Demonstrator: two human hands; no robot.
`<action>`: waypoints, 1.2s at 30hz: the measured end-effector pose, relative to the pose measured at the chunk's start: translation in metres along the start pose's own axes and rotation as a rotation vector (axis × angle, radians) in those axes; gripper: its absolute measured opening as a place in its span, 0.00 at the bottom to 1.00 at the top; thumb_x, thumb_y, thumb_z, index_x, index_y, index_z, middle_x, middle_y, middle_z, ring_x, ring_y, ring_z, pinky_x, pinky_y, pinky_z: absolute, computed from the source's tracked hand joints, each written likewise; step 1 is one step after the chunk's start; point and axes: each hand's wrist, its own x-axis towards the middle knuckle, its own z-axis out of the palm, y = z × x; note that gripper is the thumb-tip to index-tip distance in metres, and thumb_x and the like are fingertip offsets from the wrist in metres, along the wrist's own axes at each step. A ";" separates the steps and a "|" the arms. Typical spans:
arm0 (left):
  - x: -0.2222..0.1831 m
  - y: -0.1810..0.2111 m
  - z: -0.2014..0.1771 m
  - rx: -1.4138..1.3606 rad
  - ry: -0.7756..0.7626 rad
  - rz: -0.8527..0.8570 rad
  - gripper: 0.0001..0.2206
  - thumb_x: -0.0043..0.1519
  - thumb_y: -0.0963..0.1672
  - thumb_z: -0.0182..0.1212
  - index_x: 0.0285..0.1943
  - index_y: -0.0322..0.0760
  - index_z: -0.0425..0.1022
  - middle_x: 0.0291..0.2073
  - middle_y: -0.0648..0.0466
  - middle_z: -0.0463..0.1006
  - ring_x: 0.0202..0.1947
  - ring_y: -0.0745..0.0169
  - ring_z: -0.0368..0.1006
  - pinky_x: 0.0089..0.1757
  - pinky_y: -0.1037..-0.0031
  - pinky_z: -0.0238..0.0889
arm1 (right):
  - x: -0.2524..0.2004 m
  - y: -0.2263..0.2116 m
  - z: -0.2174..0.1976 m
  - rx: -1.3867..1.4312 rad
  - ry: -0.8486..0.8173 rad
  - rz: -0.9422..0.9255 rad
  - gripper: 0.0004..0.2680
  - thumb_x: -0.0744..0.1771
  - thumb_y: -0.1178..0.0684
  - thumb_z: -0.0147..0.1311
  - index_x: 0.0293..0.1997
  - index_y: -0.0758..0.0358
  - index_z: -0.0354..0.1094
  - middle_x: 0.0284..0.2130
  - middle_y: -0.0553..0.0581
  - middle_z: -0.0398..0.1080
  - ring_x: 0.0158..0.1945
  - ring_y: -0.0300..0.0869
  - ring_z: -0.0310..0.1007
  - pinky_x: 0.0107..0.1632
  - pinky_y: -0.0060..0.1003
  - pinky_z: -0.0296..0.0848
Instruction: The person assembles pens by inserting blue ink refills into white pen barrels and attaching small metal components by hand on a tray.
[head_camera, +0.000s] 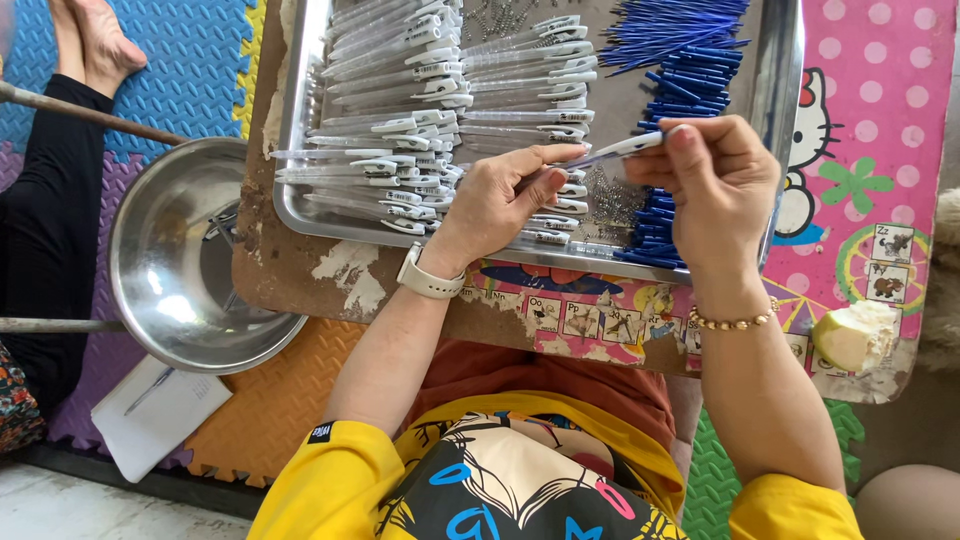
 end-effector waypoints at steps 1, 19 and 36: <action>0.001 -0.001 -0.001 0.088 -0.043 0.016 0.15 0.74 0.49 0.56 0.66 0.47 0.78 0.32 0.54 0.84 0.28 0.70 0.73 0.34 0.78 0.66 | 0.000 -0.007 0.001 0.004 0.037 0.068 0.09 0.74 0.53 0.55 0.53 0.70 0.68 0.38 0.68 0.77 0.40 0.51 0.84 0.44 0.41 0.88; 0.001 -0.002 -0.002 0.151 -0.125 0.015 0.17 0.72 0.51 0.55 0.64 0.42 0.78 0.53 0.49 0.87 0.23 0.76 0.66 0.25 0.83 0.56 | -0.003 -0.016 -0.002 -0.057 0.034 0.114 0.07 0.75 0.50 0.55 0.51 0.63 0.66 0.38 0.62 0.78 0.39 0.48 0.85 0.43 0.37 0.88; 0.009 0.039 0.003 -0.104 -0.287 -0.258 0.21 0.67 0.54 0.56 0.57 0.38 0.83 0.30 0.53 0.86 0.29 0.70 0.83 0.33 0.84 0.80 | -0.009 -0.030 0.005 -0.191 -0.180 0.036 0.09 0.76 0.52 0.50 0.53 0.70 0.63 0.39 0.71 0.76 0.39 0.50 0.83 0.42 0.35 0.85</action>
